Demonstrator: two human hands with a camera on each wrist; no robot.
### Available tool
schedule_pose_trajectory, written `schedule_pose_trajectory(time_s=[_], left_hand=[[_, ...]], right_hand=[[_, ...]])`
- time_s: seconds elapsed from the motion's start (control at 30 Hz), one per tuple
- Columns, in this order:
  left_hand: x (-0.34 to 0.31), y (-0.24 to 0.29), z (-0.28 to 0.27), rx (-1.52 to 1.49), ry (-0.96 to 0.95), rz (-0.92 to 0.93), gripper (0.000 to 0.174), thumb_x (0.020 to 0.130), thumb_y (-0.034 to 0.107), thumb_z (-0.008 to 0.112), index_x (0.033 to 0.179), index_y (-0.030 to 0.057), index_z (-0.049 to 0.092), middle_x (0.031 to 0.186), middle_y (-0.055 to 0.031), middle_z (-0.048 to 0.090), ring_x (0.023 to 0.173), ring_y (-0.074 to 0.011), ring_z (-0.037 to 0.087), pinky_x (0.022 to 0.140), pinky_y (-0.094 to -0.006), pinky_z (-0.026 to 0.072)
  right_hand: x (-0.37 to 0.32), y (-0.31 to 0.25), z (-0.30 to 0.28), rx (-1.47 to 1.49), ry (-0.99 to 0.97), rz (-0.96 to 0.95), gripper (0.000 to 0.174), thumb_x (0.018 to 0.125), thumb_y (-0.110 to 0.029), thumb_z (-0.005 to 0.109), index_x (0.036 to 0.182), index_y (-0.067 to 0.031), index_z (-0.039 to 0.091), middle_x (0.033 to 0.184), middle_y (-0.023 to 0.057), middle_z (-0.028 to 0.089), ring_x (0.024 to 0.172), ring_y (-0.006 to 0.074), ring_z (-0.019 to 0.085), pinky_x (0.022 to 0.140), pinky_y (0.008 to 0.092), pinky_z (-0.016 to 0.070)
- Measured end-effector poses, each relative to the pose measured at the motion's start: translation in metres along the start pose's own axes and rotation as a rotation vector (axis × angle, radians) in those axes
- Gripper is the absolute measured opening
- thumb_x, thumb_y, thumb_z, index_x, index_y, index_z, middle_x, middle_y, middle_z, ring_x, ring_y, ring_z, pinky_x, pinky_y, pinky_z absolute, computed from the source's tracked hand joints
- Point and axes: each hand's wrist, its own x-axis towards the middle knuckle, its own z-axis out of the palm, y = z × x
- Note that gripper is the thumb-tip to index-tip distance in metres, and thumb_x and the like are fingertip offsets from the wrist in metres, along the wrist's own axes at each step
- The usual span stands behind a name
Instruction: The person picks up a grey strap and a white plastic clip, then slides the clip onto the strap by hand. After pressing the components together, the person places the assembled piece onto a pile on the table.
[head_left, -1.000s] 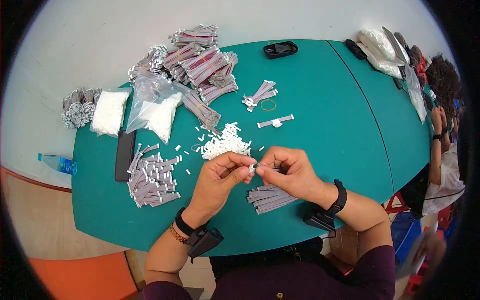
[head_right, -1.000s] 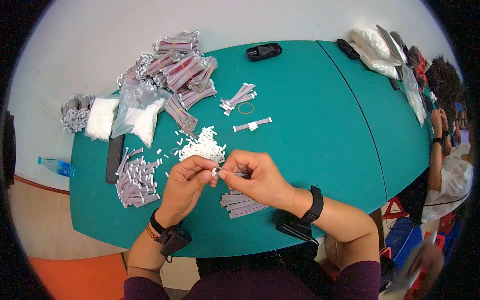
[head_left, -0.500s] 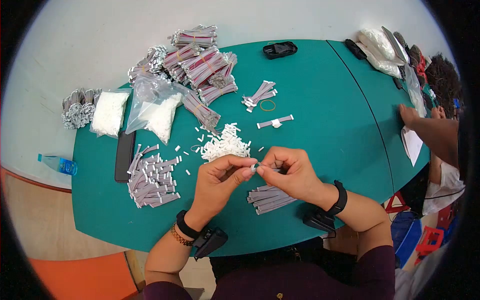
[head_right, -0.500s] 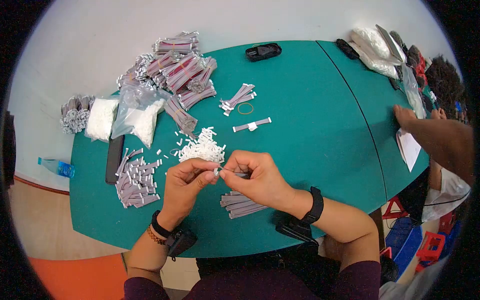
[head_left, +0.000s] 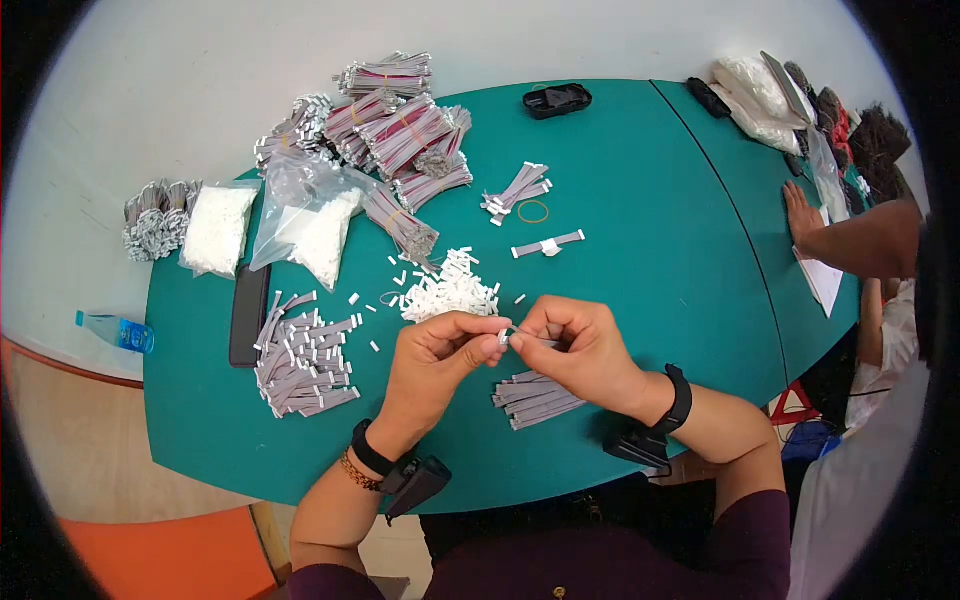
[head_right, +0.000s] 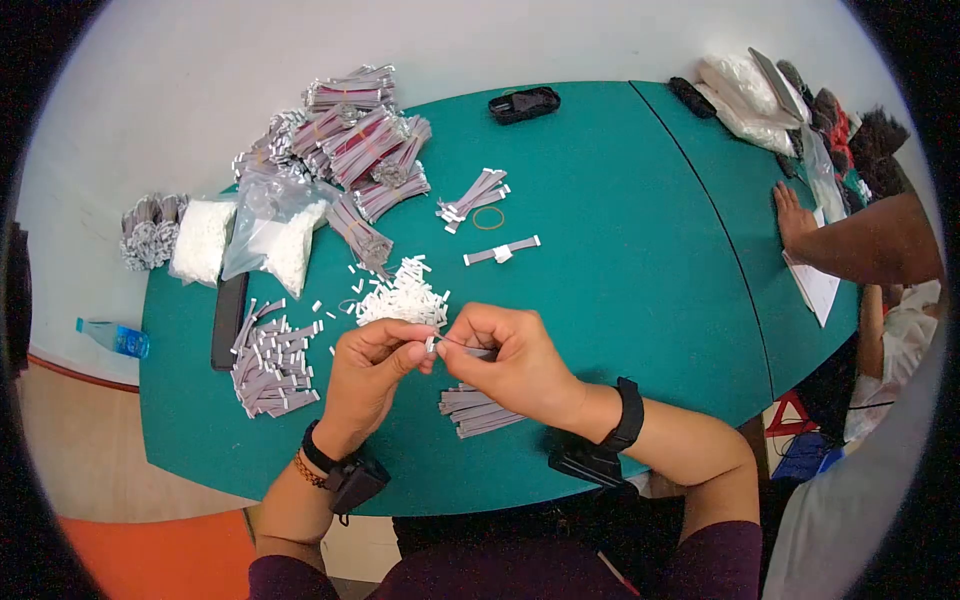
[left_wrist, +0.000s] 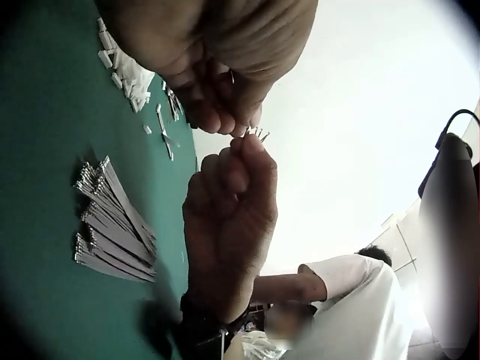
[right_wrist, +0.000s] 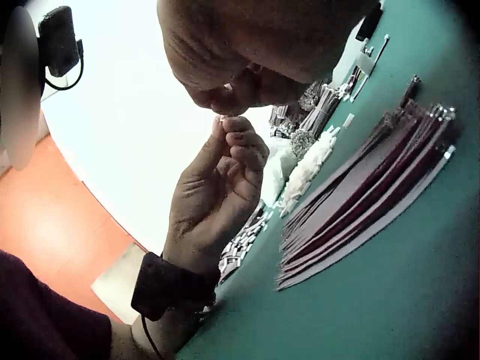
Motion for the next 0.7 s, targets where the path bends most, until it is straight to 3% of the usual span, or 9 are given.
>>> schedule_pose_trajectory(time_s=[0.2,0.7], left_hand=[[0.0008,-0.0023,-0.0013,-0.034,-0.015,-0.016,0.021,0.084,0.005,0.062,0.103,-0.0019,0.063,0.085,-0.0056,0.064,0.074,-0.0087,0.057,0.069,-0.0217,0.0473],[-0.0003,-0.0001,0.0002,0.046,0.008,0.014,0.021,0.083,0.004,0.064,0.103,-0.0011,0.063,0.091,-0.0061,0.064,0.079,-0.0083,0.059,0.071,-0.0211,0.0483]], right_hand=[[-0.001,-0.0035,-0.0002,-0.158,0.025,-0.059,0.014,0.082,-0.007,0.062,0.072,-0.0018,0.054,0.061,-0.005,0.051,0.057,0.0,0.041,0.046,0.0193,0.032],[0.0005,-0.0065,-0.0009,-0.026,-0.002,0.041,0.014,0.084,-0.008,0.062,0.074,-0.0024,0.054,0.06,-0.0057,0.05,0.056,-0.0007,0.04,0.046,0.0191,0.0304]])
